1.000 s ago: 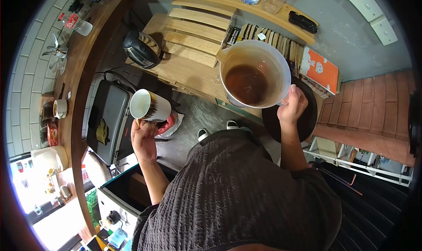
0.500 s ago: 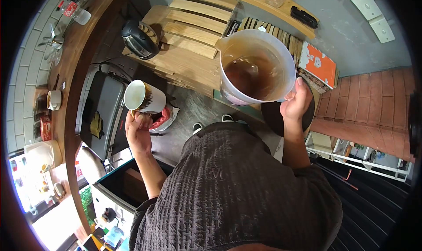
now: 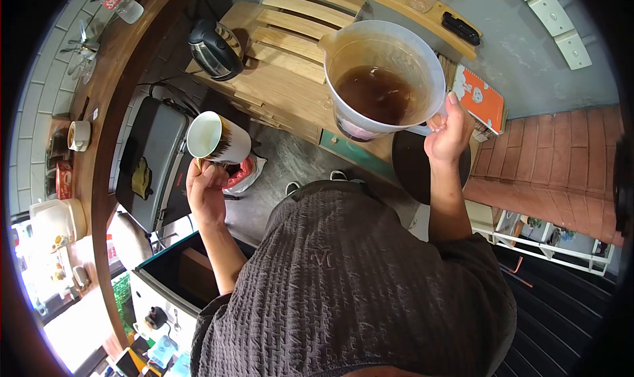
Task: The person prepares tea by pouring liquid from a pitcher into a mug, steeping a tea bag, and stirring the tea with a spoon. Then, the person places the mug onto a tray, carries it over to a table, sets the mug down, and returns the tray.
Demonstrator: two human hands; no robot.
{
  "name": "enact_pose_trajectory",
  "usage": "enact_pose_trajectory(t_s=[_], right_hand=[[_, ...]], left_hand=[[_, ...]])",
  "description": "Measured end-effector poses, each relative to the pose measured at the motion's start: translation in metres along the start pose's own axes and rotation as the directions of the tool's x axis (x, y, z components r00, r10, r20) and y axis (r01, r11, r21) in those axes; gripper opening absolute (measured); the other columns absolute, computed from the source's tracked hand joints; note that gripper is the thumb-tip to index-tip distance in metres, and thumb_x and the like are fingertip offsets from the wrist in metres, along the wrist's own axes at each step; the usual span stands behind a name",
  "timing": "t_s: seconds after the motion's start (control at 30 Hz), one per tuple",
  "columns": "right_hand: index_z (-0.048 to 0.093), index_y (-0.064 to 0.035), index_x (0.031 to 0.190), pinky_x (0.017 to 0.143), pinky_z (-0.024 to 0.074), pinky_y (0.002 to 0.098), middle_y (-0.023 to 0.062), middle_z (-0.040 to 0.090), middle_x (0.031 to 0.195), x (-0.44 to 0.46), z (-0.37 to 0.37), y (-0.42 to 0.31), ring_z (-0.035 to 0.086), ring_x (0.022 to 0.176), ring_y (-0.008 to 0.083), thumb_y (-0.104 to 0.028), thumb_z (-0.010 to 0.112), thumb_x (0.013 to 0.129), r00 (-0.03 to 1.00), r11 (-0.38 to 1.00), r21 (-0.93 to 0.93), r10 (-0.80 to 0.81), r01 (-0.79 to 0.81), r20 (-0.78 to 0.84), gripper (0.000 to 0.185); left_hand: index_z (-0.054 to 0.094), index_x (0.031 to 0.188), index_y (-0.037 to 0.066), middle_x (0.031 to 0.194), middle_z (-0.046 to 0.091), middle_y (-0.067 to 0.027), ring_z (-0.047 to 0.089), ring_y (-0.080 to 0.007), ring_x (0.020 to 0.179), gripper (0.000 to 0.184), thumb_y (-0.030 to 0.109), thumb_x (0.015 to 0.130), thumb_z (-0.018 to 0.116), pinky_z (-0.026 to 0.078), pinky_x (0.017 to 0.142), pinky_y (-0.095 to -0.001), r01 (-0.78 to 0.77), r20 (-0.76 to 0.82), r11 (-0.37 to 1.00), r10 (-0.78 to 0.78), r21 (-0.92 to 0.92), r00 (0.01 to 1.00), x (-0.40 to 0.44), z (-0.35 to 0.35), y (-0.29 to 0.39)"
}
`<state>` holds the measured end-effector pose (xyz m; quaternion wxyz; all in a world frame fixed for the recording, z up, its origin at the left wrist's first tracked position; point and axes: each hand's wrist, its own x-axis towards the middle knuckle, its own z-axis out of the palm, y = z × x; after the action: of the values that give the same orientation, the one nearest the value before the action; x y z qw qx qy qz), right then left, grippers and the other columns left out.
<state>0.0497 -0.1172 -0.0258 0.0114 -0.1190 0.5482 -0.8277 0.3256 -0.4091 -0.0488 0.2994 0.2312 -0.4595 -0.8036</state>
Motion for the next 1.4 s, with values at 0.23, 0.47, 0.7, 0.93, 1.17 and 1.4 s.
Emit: enact_pose_trajectory(t_s=[0.23,0.47,0.7,0.93,1.17,1.4], right_hand=[[0.050,-0.0063,0.060,0.046,0.0218,0.0207,-0.0064,0.042,0.060,-0.026,0.030,-0.002,0.032,0.051,0.0020,-0.020,0.063,0.089,0.999,0.999,-0.038,0.007,-0.009,-0.034,0.035],[0.049,-0.0049,0.057,0.049,0.0261,0.0245,-0.0044,0.044,0.053,-0.053,0.037,0.017,0.038,0.052,0.0042,-0.026,0.064,0.089,0.998,0.978,-0.201,0.058,-0.058,-0.006,0.042],[0.051,-0.0036,0.059,0.050,0.0264,0.0238,-0.0042,0.045,0.055,-0.067,0.035,0.014,0.038,0.053,0.0039,-0.027,0.063,0.090,0.996,0.975,-0.208,0.086,-0.080,0.019,0.040],[0.050,-0.0063,0.062,0.048,0.0285,0.0218,-0.0064,0.043,0.059,-0.056,0.024,-0.057,0.035,0.052,0.0027,-0.029,0.059,0.094,0.997,0.943,-0.332,0.040,-0.013,0.073,0.040],[0.050,-0.0048,0.070,0.045,0.0230,0.0217,-0.0054,0.042,0.062,-0.042,0.016,-0.138,0.033,0.053,0.0020,-0.047,0.053,0.096,0.962,0.869,-0.469,-0.028,0.158,0.272,0.050],[0.055,0.0001,0.086,0.046,0.0228,0.0220,-0.0048,0.041,0.062,-0.027,-0.001,-0.193,0.032,0.052,0.0031,-0.060,0.047,0.093,0.911,0.854,-0.515,0.151,0.075,0.383,0.061]], left_hand=[[0.048,0.089,0.007,0.069,0.036,0.0037,0.033,-0.0084,0.062,0.013,0.013,0.081,0.057,0.030,0.061,-0.0248,0.010,-0.009,1.000,-0.010,-0.021,1.000,-0.002,-0.012,-0.004],[0.047,0.088,0.007,0.068,0.034,0.0045,0.032,-0.0077,0.061,0.011,0.012,0.084,0.055,0.029,0.060,-0.0248,0.005,-0.021,1.000,-0.005,0.002,1.000,-0.002,-0.021,0.002],[0.049,0.088,0.006,0.069,0.039,0.0029,0.036,-0.0086,0.062,0.013,0.015,0.084,0.057,0.031,0.060,-0.0243,0.021,0.022,0.995,-0.023,0.100,0.999,0.003,-0.023,0.003],[0.054,0.101,0.000,0.072,0.042,0.0029,0.037,-0.0081,0.064,0.025,0.020,0.086,0.059,0.030,0.062,-0.0243,0.094,0.177,0.962,-0.143,0.256,0.974,0.011,-0.010,0.000],[0.052,0.087,0.005,0.069,0.042,0.0036,0.035,-0.0059,0.061,0.022,0.026,0.097,0.051,0.027,0.055,-0.0211,0.140,0.400,0.962,-0.226,0.232,0.888,0.022,0.027,-0.012],[0.049,0.078,0.006,0.069,0.041,0.0022,0.037,-0.0089,0.064,0.033,0.029,0.102,0.044,0.030,0.060,-0.0243,0.210,0.538,0.951,-0.303,0.227,0.787,0.023,0.068,-0.015]])
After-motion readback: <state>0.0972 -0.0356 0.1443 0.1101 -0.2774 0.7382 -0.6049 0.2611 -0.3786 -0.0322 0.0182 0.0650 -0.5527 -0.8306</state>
